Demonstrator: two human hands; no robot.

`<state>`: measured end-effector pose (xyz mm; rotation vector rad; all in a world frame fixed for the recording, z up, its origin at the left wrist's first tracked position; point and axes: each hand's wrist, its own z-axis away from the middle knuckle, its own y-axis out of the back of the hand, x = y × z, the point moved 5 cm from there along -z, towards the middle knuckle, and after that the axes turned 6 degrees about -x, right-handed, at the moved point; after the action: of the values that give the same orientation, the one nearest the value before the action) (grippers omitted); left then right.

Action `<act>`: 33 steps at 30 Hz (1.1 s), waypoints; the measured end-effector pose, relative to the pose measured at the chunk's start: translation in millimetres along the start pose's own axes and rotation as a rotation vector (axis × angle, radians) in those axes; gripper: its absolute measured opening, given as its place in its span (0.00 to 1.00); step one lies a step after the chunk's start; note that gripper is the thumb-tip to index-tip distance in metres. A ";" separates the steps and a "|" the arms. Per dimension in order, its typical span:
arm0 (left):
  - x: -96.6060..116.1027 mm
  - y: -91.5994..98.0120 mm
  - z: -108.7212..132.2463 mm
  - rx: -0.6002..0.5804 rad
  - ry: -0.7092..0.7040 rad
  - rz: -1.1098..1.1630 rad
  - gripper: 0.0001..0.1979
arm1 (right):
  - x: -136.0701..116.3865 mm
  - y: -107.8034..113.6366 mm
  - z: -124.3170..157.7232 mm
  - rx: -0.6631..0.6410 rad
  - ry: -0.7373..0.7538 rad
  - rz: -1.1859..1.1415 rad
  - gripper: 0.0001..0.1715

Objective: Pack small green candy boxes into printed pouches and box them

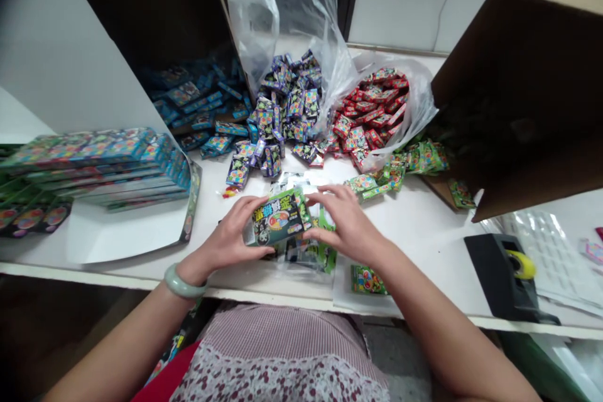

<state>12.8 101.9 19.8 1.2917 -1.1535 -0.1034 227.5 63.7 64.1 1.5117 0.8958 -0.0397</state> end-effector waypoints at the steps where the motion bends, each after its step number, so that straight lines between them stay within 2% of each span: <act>1: -0.4 -0.9 -0.1 0.001 0.005 -0.002 0.46 | -1.4 -5.5 0.9 -0.032 -0.010 -0.014 0.32; 3: -1.8 -3.3 -0.9 -0.012 0.014 0.003 0.46 | -0.7 -15.5 -2.0 -0.106 -0.013 -0.080 0.29; 5: -5.6 -3.2 -0.6 -0.008 0.041 0.006 0.45 | 12.2 -16.7 -13.1 -0.108 -0.045 -0.197 0.27; 8: -15.4 3.5 5.1 0.040 0.105 -0.010 0.44 | 64.1 -3.6 -42.8 0.036 -0.310 -0.302 0.18; 9: -18.8 6.4 8.2 0.057 0.122 -0.018 0.43 | 86.3 1.7 -53.6 0.093 -0.448 -0.281 0.15; 11: -24.7 10.6 14.6 0.076 0.145 -0.028 0.43 | 122.8 8.5 -78.1 0.166 -0.602 -0.228 0.13; 14: -31.0 12.0 21.1 0.080 0.166 -0.036 0.43 | 160.8 5.2 -110.4 0.243 -0.771 -0.200 0.18; 17: -35.7 11.2 22.9 0.081 0.183 -0.042 0.43 | 179.4 -10.6 -128.6 0.290 -0.891 -0.241 0.28; 19: -38.2 11.1 22.9 0.071 0.188 -0.041 0.43 | 185.0 -21.6 -132.2 0.298 -0.921 -0.301 0.28; 23: -42.5 14.1 24.0 0.063 0.179 -0.040 0.43 | 186.5 -31.7 -118.5 0.235 -0.876 -0.476 0.17; 27: -47.9 17.4 25.8 0.093 0.193 -0.048 0.42 | 173.1 -20.7 -85.4 0.199 -0.760 -0.568 0.11; 33: -47.5 17.9 24.7 0.108 0.184 -0.036 0.41 | 134.0 -3.2 -49.7 0.248 -0.579 -0.421 0.16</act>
<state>-36.8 121.2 1.2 1.3872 -0.9892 0.0517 294.7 172.7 0.4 1.3956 0.7325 -0.8784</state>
